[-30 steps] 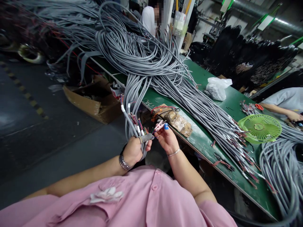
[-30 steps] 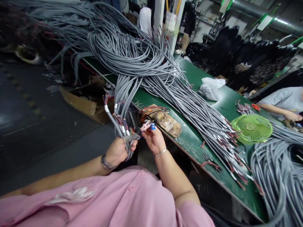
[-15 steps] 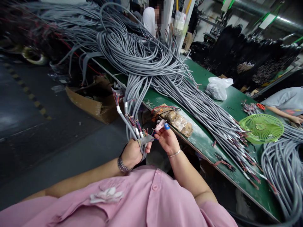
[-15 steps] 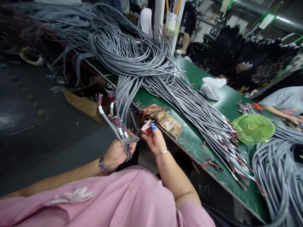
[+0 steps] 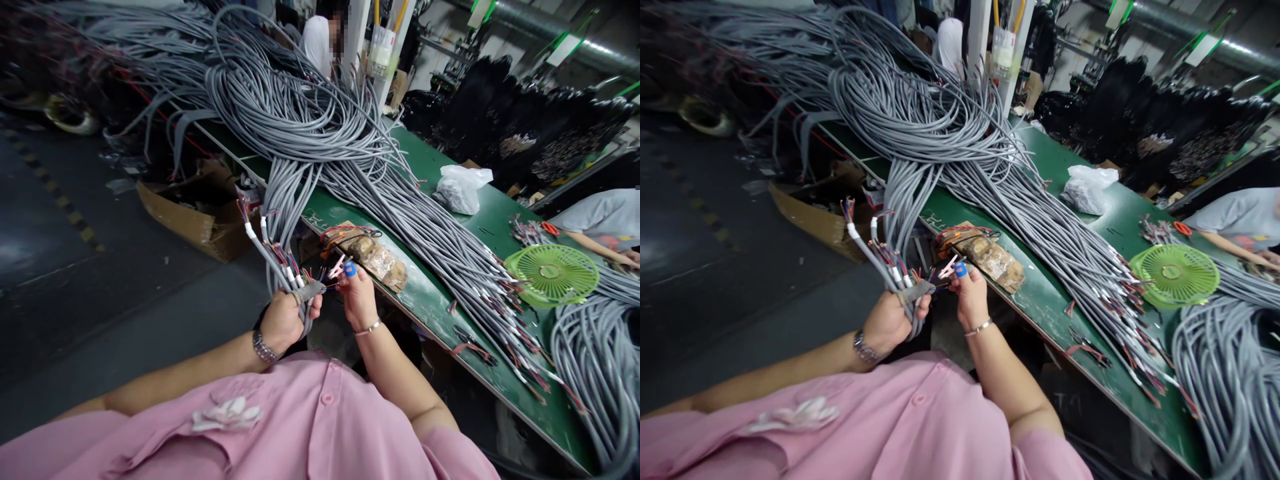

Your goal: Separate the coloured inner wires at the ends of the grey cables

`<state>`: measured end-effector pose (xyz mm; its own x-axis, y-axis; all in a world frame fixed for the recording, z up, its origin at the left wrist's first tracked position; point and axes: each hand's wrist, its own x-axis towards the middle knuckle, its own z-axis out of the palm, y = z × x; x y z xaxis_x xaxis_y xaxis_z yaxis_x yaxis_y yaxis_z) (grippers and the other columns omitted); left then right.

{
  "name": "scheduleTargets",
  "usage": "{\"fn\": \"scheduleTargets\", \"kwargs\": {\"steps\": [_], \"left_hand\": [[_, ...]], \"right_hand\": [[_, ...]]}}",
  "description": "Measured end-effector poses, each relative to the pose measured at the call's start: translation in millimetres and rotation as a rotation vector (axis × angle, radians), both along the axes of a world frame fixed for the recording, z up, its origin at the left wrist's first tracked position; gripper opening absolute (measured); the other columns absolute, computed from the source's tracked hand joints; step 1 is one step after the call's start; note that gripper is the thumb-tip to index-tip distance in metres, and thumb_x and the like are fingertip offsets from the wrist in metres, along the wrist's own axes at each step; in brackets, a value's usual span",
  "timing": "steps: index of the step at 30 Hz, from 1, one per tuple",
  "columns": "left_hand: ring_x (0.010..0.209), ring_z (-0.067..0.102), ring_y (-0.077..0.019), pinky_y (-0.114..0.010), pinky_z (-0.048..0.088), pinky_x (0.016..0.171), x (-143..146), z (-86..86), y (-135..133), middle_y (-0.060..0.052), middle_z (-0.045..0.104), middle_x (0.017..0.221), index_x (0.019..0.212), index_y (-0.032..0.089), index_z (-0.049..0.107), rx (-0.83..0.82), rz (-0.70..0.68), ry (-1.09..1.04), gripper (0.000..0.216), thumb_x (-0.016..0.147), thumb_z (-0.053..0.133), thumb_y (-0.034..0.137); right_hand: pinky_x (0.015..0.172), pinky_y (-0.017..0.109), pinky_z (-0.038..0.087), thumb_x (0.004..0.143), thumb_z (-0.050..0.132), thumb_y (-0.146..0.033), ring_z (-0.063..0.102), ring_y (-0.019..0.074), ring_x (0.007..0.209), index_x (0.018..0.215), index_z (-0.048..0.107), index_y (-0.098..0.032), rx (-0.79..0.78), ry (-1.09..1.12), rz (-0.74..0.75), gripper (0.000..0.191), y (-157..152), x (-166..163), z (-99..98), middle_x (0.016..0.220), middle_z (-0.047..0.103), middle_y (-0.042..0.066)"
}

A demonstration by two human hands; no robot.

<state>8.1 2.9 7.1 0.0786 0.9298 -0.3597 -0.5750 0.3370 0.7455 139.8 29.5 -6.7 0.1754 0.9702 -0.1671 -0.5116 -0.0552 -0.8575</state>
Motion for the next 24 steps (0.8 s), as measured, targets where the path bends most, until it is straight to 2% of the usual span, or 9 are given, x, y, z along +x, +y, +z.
{"fn": "scheduleTargets", "kwargs": {"steps": [2, 4, 8, 11, 17, 21, 24], "left_hand": [[0.043, 0.051, -0.009, -0.019, 0.036, 0.037, -0.6, -1.2, 0.4, 0.001, 0.059, 0.051, 0.068, 0.014, 0.063, 0.002, 0.0, 0.001, 0.02, 0.064, 0.076, 0.028], [0.044, 0.052, -0.0092, -0.019, 0.036, 0.037, -0.6, -2.7, 0.5, 0.001, 0.059, 0.051, 0.068, 0.014, 0.063, 0.003, -0.001, 0.001, 0.021, 0.063, 0.076, 0.029], [0.043, 0.052, -0.009, -0.018, 0.036, 0.037, 1.2, -4.8, 0.9, 0.001, 0.059, 0.051, 0.067, 0.013, 0.063, -0.017, 0.006, -0.002, 0.023, 0.062, 0.078, 0.029], [0.043, 0.052, -0.0087, -0.018, 0.036, 0.036, 2.6, -5.5, 1.3, 0.001, 0.059, 0.051, 0.067, 0.013, 0.063, -0.028, 0.007, 0.001, 0.022, 0.062, 0.078, 0.029], [0.043, 0.053, -0.0093, -0.019, 0.037, 0.036, 3.3, -5.7, 1.1, 0.001, 0.059, 0.052, 0.068, 0.013, 0.063, -0.044, 0.006, 0.012, 0.023, 0.061, 0.078, 0.028], [0.042, 0.051, -0.009, -0.019, 0.037, 0.036, 0.7, -7.3, -1.2, 0.001, 0.059, 0.051, 0.067, 0.013, 0.063, -0.013, -0.009, 0.018, 0.021, 0.064, 0.076, 0.029], [0.041, 0.051, -0.0085, -0.019, 0.038, 0.037, -3.8, -11.0, -4.0, 0.001, 0.059, 0.05, 0.067, 0.013, 0.063, 0.021, -0.035, 0.027, 0.02, 0.068, 0.074, 0.03]], "right_hand": [[0.053, 0.019, 0.04, 0.077, 0.069, -0.047, 0.046, 0.0064, 0.053, 0.073, 0.061, -0.017, 0.042, -0.152, -0.078, 0.031, 0.5, -0.2, -3.3, 0.065, 0.059, -0.002], [0.053, 0.02, 0.04, 0.078, 0.066, -0.053, 0.048, 0.0073, 0.055, 0.074, 0.062, -0.017, 0.04, -0.173, -0.06, 0.036, 1.8, -0.4, -4.8, 0.065, 0.059, -0.002], [0.056, 0.022, 0.043, 0.077, 0.064, -0.059, 0.052, 0.0095, 0.06, 0.084, 0.064, -0.018, -0.04, 0.066, 0.132, 0.042, 5.9, -2.1, -0.5, 0.07, 0.06, -0.001], [0.057, 0.021, 0.044, 0.075, 0.069, -0.055, 0.054, 0.0095, 0.062, 0.081, 0.064, -0.018, -0.062, 0.184, 0.124, 0.037, 8.6, -4.2, 4.1, 0.071, 0.062, -0.001], [0.057, 0.02, 0.043, 0.075, 0.072, -0.049, 0.055, 0.0096, 0.063, 0.077, 0.064, -0.017, -0.058, 0.24, 0.086, 0.033, 9.3, -8.2, 4.4, 0.072, 0.063, 0.0], [0.059, 0.022, 0.046, 0.078, 0.064, -0.059, 0.055, 0.0103, 0.064, 0.083, 0.064, -0.019, -0.092, 0.277, 0.14, 0.04, 5.9, -4.7, 1.0, 0.074, 0.064, 0.0], [0.061, 0.023, 0.049, 0.077, 0.06, -0.066, 0.057, 0.0107, 0.065, 0.085, 0.063, -0.019, -0.151, 0.274, 0.243, 0.048, 1.0, 5.6, -2.0, 0.077, 0.064, 0.001]]}}
